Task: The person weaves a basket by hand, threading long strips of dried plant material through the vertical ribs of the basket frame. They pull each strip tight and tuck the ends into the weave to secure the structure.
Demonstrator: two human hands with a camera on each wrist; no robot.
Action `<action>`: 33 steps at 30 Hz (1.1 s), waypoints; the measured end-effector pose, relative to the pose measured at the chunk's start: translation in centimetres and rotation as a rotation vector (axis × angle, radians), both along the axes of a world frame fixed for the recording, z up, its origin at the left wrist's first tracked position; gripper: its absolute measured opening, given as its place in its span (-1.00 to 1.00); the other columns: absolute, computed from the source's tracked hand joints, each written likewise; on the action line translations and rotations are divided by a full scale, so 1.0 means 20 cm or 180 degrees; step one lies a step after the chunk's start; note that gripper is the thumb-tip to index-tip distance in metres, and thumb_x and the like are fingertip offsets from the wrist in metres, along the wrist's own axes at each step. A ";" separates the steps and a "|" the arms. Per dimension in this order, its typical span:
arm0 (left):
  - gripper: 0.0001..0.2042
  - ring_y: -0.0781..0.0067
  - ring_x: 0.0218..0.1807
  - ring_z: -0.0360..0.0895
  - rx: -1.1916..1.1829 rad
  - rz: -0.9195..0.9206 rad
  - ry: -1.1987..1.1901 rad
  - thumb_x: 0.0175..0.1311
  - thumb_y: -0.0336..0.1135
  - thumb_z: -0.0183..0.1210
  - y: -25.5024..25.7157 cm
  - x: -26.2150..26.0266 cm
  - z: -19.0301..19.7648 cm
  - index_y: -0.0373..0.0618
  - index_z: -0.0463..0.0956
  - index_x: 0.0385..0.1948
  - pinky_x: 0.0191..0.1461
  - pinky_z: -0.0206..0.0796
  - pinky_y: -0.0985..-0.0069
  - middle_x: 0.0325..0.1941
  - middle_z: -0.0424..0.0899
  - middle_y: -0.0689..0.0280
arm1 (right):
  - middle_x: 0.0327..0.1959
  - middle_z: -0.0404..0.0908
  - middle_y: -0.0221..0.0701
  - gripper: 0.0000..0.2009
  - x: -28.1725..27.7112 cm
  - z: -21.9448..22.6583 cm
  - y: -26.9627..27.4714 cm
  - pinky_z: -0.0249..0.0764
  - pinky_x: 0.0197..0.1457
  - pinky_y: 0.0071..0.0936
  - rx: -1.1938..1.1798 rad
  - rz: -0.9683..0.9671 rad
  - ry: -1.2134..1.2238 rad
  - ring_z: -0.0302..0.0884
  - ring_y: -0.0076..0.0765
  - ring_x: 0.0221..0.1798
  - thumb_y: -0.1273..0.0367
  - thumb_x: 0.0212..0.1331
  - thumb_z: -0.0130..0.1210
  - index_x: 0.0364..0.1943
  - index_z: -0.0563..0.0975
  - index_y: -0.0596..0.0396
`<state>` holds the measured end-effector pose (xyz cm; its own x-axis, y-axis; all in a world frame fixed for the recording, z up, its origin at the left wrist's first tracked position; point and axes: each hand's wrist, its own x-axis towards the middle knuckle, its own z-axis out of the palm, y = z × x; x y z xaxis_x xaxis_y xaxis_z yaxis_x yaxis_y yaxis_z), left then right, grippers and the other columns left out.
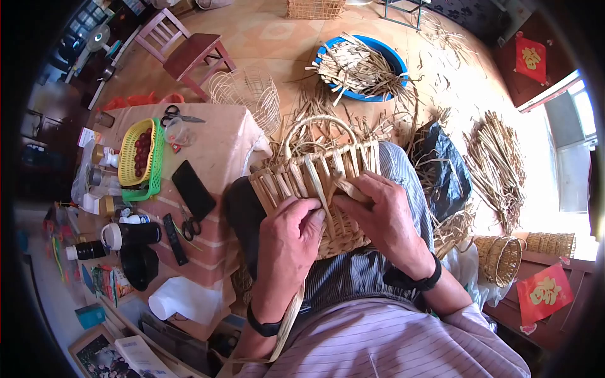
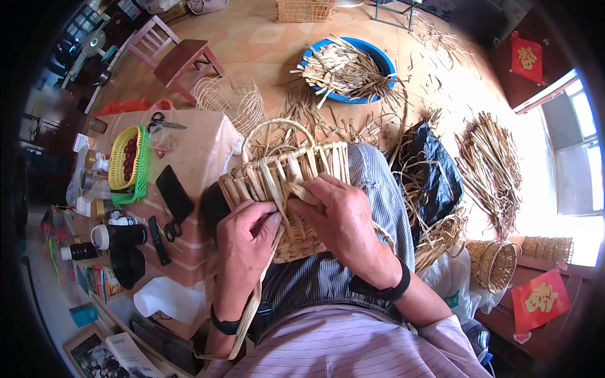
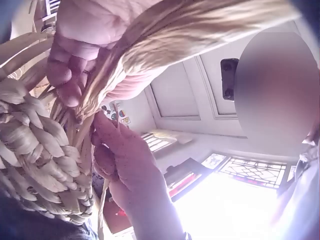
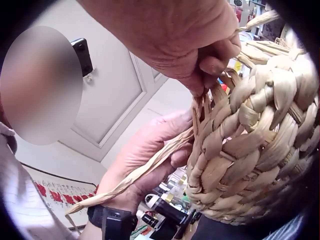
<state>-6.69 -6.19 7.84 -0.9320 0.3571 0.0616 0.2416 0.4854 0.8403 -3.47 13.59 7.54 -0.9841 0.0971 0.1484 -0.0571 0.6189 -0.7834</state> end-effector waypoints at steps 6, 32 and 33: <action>-0.71 0.07 -0.21 0.78 -0.0185 0.0007 0.0255 0.44 -0.50 0.38 0.01 0.01 0.08 -0.33 0.66 0.13 -0.12 0.61 0.23 -0.10 0.78 0.04 | -0.28 0.74 -0.26 -0.79 -0.10 -0.02 0.03 0.68 -0.27 -0.10 0.0321 0.0279 0.0520 0.79 0.04 -0.28 0.25 0.31 0.47 -0.20 0.71 0.07; -0.83 0.48 -0.45 0.72 -0.0138 0.0492 -0.0843 0.40 -0.45 0.39 0.12 -0.04 0.07 -0.35 0.59 -0.18 -0.28 0.55 0.37 -0.42 0.80 0.12 | -0.45 0.70 -0.06 -0.76 0.03 -0.08 0.07 0.64 -0.27 -0.03 -0.0604 0.0200 -0.0413 0.73 0.24 -0.32 0.22 0.36 0.44 -0.23 0.74 0.12; -0.83 0.48 -0.46 0.72 -0.0201 0.0525 -0.0735 0.40 -0.45 0.39 0.12 -0.04 0.06 -0.34 0.59 -0.19 -0.29 0.54 0.38 -0.44 0.79 0.13 | -0.45 0.71 -0.07 -0.76 0.03 -0.09 0.06 0.65 -0.27 -0.04 -0.0587 0.0158 -0.0330 0.74 0.22 -0.32 0.21 0.35 0.45 -0.21 0.75 0.11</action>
<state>-7.56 -3.72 9.13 -0.9646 0.1959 -0.1765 -0.0392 0.5553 0.8307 -2.90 14.87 5.83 -0.9975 0.0643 0.0303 0.0029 0.4631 -0.8863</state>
